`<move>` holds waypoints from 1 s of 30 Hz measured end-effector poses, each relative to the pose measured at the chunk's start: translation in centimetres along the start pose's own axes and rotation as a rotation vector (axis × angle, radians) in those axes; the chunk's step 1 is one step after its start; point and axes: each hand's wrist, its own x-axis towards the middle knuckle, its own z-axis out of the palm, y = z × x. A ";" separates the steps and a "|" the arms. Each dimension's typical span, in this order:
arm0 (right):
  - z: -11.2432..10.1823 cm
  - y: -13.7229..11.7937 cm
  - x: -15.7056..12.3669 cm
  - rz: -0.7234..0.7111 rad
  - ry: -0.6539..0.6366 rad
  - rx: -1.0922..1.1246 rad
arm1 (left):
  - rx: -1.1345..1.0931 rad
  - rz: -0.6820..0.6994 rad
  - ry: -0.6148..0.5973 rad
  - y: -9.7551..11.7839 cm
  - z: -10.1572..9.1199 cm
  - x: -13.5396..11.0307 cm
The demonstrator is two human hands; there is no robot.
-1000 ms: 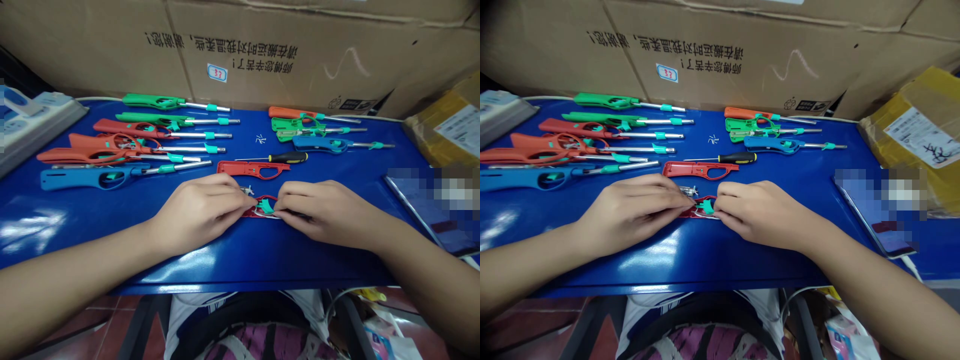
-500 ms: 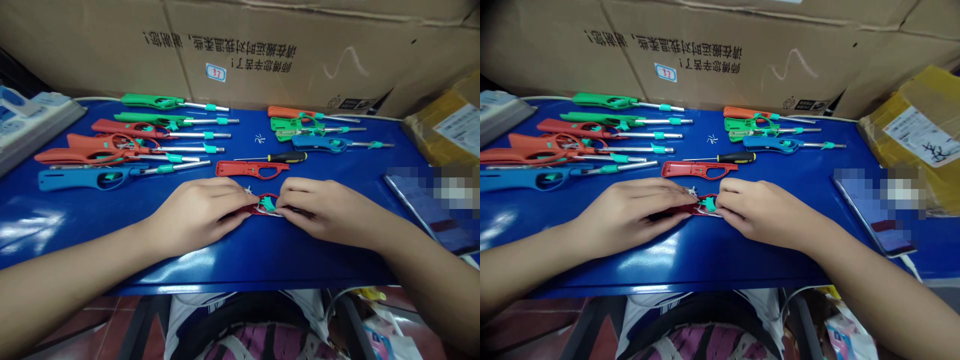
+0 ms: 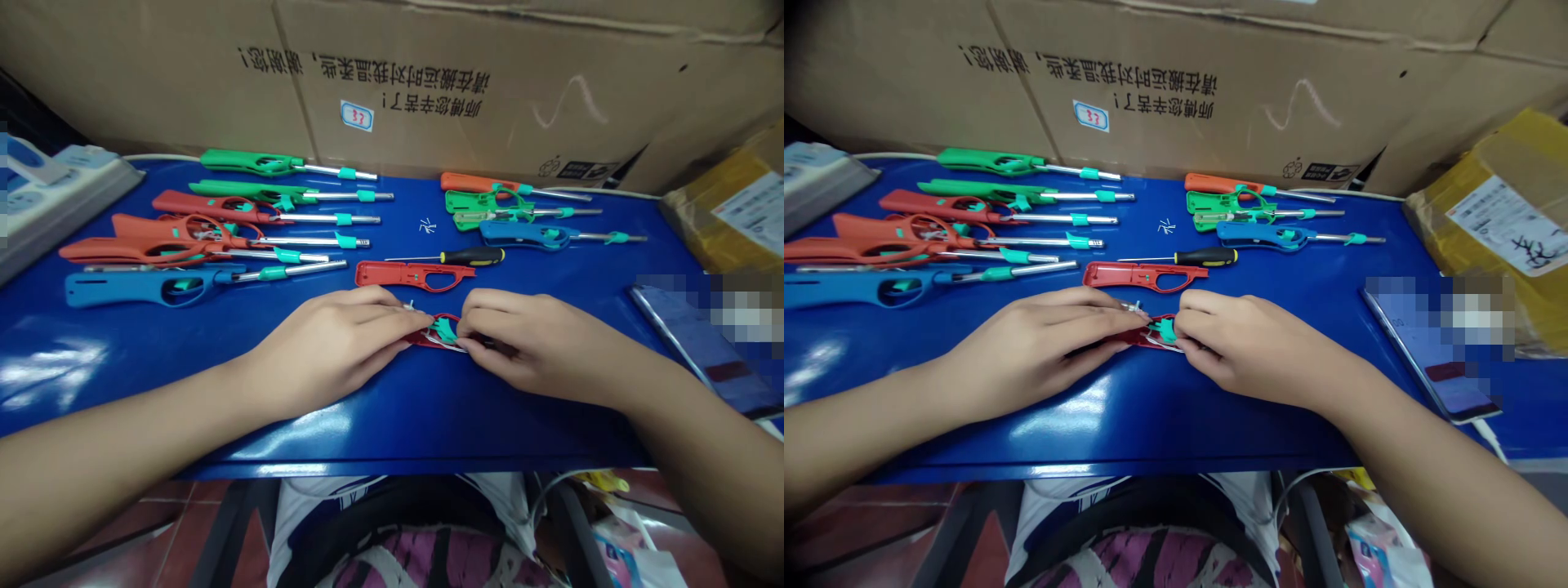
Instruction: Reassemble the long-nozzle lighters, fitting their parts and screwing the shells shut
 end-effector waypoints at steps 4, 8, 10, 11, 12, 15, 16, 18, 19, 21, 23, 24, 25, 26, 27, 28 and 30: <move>0.0 0.1 0.0 -0.011 0.001 0.000 | -0.012 -0.004 -0.001 -0.2 0.2 0.0; 0.0 0.0 -0.1 -0.010 0.001 -0.006 | -0.016 -0.007 -0.003 -0.3 0.3 -0.1; -0.1 -0.1 -0.2 -0.013 -0.001 -0.014 | -0.015 -0.013 -0.013 -0.3 0.4 -0.1; -0.1 -0.1 -0.2 -0.016 -0.001 -0.018 | -0.015 -0.015 -0.018 -0.3 0.4 -0.1; -0.1 -0.1 -0.3 -0.020 0.000 -0.023 | -0.016 -0.017 -0.022 -0.4 0.4 -0.1; -0.1 -0.1 -0.3 -0.027 0.004 -0.036 | -0.006 -0.025 -0.029 -0.4 0.3 -0.1; -0.1 -0.1 -0.3 -0.026 0.004 -0.041 | 0.001 -0.027 -0.032 -0.4 0.2 -0.1; 0.0 -0.1 -0.2 -0.029 0.006 -0.048 | 0.023 -0.016 -0.036 -0.3 0.1 0.0; 0.1 0.0 -0.1 -0.030 0.007 -0.049 | 0.040 -0.003 -0.038 -0.2 0.0 0.0; 0.1 0.0 0.0 -0.035 0.009 -0.047 | 0.083 0.033 -0.043 -0.1 -0.2 0.1; 0.2 0.1 0.0 -0.039 0.013 -0.041 | 0.108 0.057 -0.051 0.1 -0.2 0.1; 0.2 0.1 0.1 -0.038 0.015 -0.039 | 0.102 0.054 -0.057 0.1 -0.2 0.1; 0.1 0.1 0.1 -0.037 0.015 -0.037 | 0.089 0.041 -0.062 0.2 -0.2 0.0; 0.1 0.1 0.1 -0.035 0.016 -0.036 | 0.072 0.023 -0.065 0.2 -0.1 0.0; 0.1 0.1 0.0 -0.034 0.016 -0.036 | 0.058 0.001 -0.070 0.2 -0.1 0.0; 0.0 0.1 0.0 -0.032 0.015 -0.037 | 0.052 -0.020 -0.074 0.2 0.0 0.0; 0.0 0.1 -0.1 -0.030 0.010 -0.042 | 0.057 -0.047 -0.087 0.2 0.0 -0.1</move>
